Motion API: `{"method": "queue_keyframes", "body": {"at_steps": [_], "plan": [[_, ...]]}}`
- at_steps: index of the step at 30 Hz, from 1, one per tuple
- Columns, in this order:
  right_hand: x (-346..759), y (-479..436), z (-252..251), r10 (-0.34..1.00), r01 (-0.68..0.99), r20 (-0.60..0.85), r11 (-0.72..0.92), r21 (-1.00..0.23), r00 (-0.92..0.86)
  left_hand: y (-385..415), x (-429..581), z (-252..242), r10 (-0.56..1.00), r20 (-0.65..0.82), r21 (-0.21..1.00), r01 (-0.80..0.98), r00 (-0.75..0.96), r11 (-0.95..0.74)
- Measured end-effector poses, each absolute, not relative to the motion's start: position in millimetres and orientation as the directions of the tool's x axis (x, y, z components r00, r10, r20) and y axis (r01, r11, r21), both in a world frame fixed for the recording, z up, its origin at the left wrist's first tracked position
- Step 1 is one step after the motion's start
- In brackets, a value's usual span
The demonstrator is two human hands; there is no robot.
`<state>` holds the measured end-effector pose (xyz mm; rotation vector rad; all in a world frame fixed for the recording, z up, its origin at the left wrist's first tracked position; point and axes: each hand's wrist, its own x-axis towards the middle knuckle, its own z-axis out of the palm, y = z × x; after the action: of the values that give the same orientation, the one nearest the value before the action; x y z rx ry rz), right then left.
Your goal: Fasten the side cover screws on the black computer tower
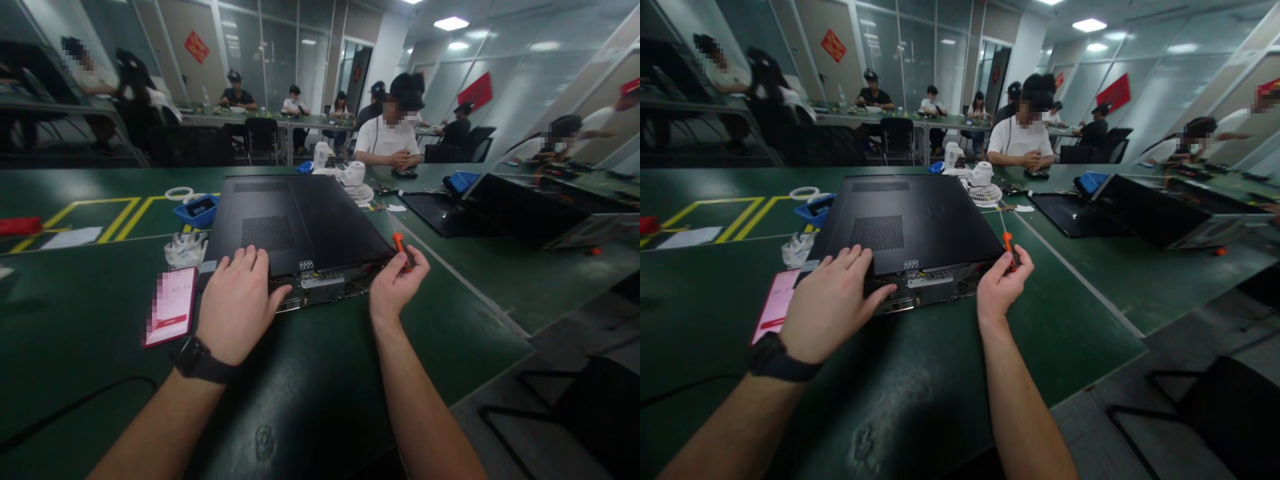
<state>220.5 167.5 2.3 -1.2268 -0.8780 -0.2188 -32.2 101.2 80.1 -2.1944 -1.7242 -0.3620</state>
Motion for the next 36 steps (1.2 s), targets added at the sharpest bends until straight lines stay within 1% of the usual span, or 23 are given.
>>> {"method": "queue_keyframes", "body": {"at_steps": [3,8,14,21,26,30,32,34,36], "plan": [[217,166,2,0.288,0.587,0.688,0.369,-0.721,0.666,101,-36,81,0.878,0.409,-0.105,0.969,0.247,-0.223],[214,169,2,0.271,0.625,0.704,0.327,-0.709,0.656,102,-37,78,0.864,0.434,-0.081,0.967,0.253,-0.242],[211,181,0,0.287,0.591,0.692,0.366,-0.719,0.663,101,-36,78,0.862,0.443,-0.102,0.969,0.247,-0.225],[209,192,-3,0.231,0.6,0.69,0.358,-0.716,0.686,102,-33,77,0.851,0.472,-0.102,0.973,0.231,-0.208],[216,203,-4,0.268,0.593,0.692,0.367,-0.717,0.671,103,-28,73,0.839,0.499,-0.084,0.976,0.217,-0.202],[222,206,-3,0.309,0.586,0.708,0.404,-0.702,0.635,103,-25,72,0.833,0.512,-0.065,0.976,0.211,-0.208],[224,202,-2,0.317,0.598,0.712,0.391,-0.7,0.627,103,-25,71,0.831,0.516,-0.053,0.976,0.207,-0.21],[222,195,-2,0.285,0.636,0.726,0.354,-0.686,0.625,103,-25,71,0.829,0.522,-0.041,0.977,0.201,-0.211],[218,183,-1,0.224,0.7,0.777,0.339,-0.628,0.589,104,-25,71,0.823,0.531,-0.035,0.976,0.2,-0.215]]}}
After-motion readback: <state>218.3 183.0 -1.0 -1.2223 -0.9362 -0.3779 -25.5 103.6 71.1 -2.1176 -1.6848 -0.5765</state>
